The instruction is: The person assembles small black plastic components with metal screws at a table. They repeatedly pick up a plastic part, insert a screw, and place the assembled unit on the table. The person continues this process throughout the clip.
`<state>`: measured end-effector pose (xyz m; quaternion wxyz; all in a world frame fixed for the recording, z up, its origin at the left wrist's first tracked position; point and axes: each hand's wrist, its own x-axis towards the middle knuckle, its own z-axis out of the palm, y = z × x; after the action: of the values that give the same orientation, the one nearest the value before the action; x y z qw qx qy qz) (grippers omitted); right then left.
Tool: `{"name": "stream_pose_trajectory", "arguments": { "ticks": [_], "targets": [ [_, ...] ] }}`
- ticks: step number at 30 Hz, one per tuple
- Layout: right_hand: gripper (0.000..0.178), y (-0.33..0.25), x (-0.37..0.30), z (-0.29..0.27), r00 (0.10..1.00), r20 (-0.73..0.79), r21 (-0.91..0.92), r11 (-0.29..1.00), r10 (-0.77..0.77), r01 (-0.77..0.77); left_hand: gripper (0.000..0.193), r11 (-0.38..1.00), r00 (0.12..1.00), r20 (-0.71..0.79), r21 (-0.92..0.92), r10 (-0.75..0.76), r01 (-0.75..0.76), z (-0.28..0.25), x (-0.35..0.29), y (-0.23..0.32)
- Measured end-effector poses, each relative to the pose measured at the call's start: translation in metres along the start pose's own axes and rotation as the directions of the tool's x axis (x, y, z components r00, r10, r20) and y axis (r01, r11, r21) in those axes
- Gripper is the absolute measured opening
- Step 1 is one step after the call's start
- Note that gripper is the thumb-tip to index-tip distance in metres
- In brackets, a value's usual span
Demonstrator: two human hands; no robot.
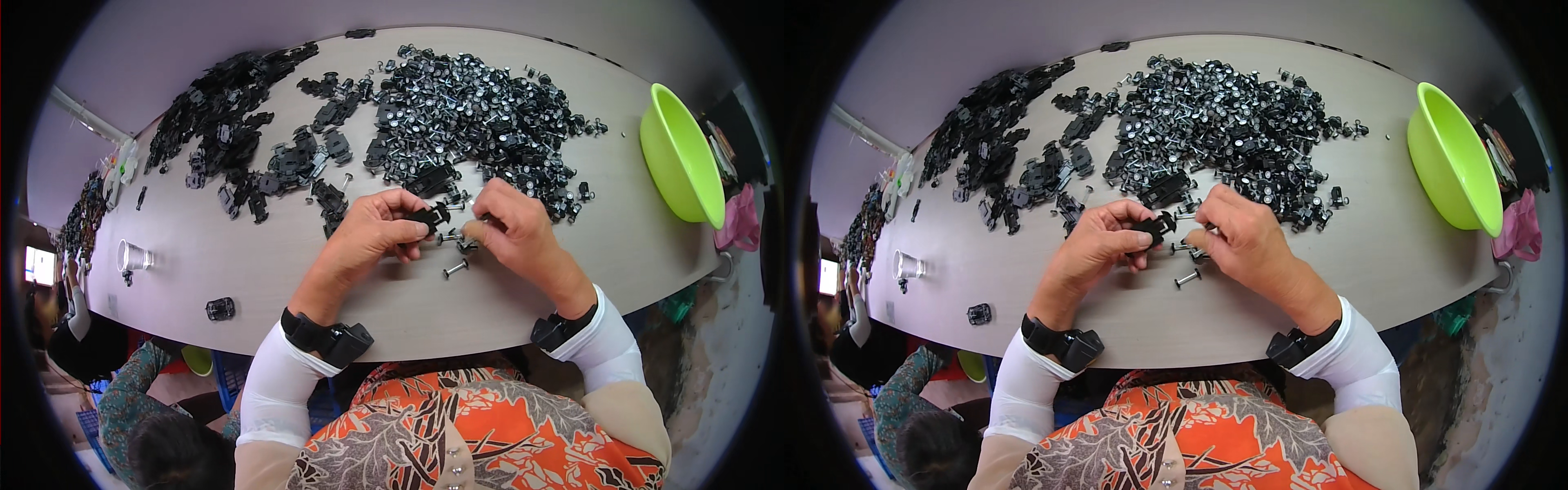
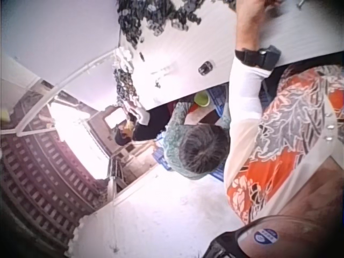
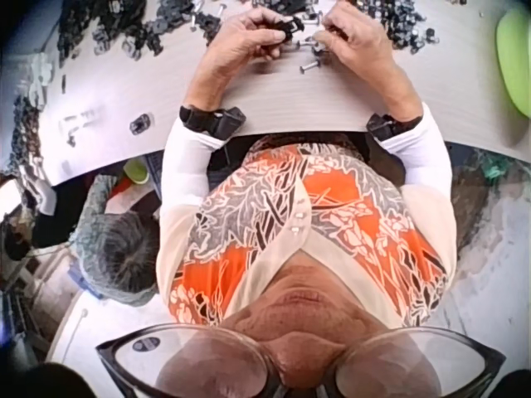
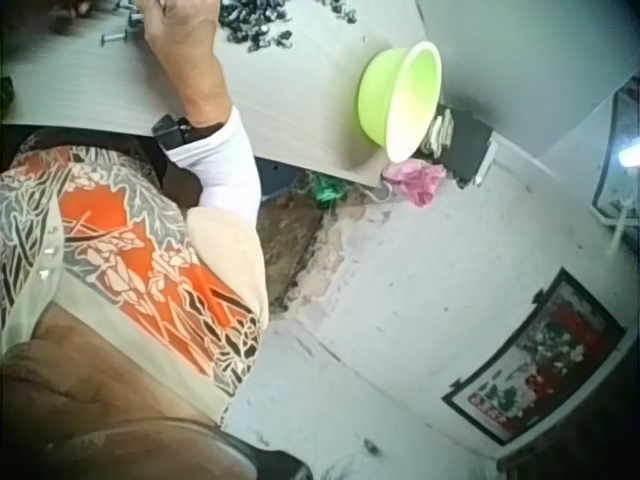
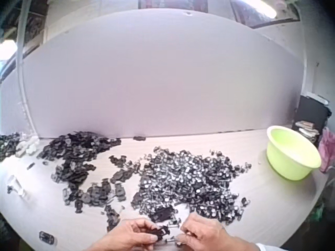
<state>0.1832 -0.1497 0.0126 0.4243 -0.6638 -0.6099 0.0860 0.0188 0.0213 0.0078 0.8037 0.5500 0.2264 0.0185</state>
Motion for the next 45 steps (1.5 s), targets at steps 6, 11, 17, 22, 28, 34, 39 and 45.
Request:
{"name": "stream_pose_trajectory", "arguments": {
  "ticks": [6, 11, 17, 22, 28, 34, 39, 45],
  "targets": [
    [0.017, 0.004, 0.001, 0.01, 0.981, -0.003, 0.043, 0.98, -0.194, 0.194, 0.024, 1.0, 0.998, 0.057, 0.003, -0.014, 0.014, 0.005, -0.001, -0.003],
    [0.023, -0.01, 0.003, 0.002, 0.997, 0.078, 0.058, 0.998, 0.02, -0.025, 0.021, 0.999, 0.999, -0.024, -0.035, 0.025, -0.026, 0.001, -0.001, -0.004],
    [0.033, -0.005, 0.007, 0.015, 0.956, 0.215, -0.067, 0.973, -0.201, 0.22, 0.019, 0.987, 0.979, -0.185, -0.116, 0.089, -0.112, -0.005, 0.002, -0.001],
    [0.037, 0.0, 0.005, 0.022, 0.963, 0.221, -0.167, 0.967, -0.153, 0.191, 0.02, 0.994, 0.987, -0.14, -0.052, 0.083, -0.091, -0.006, 0.002, -0.003],
    [0.03, -0.009, 0.01, 0.014, 0.971, -0.062, -0.085, 0.971, -0.23, 0.225, 0.021, 1.0, 0.997, -0.071, -0.016, -0.002, 0.001, 0.0, 0.001, 0.0],
    [0.024, -0.01, 0.008, 0.019, 0.947, 0.053, -0.113, 0.941, -0.315, 0.32, 0.017, 0.988, 0.997, 0.004, -0.132, -0.08, 0.08, 0.005, -0.002, -0.003],
    [0.034, -0.013, 0.005, 0.021, 0.958, 0.006, -0.113, 0.952, -0.286, 0.285, 0.015, 0.962, 0.996, 0.01, -0.259, -0.088, 0.088, 0.006, -0.002, -0.01],
    [0.052, -0.012, 0.005, 0.02, 0.926, -0.08, -0.043, 0.929, -0.369, 0.367, 0.014, 0.937, 0.999, 0.04, -0.348, -0.021, 0.034, 0.012, -0.008, -0.012]
  ]
}}
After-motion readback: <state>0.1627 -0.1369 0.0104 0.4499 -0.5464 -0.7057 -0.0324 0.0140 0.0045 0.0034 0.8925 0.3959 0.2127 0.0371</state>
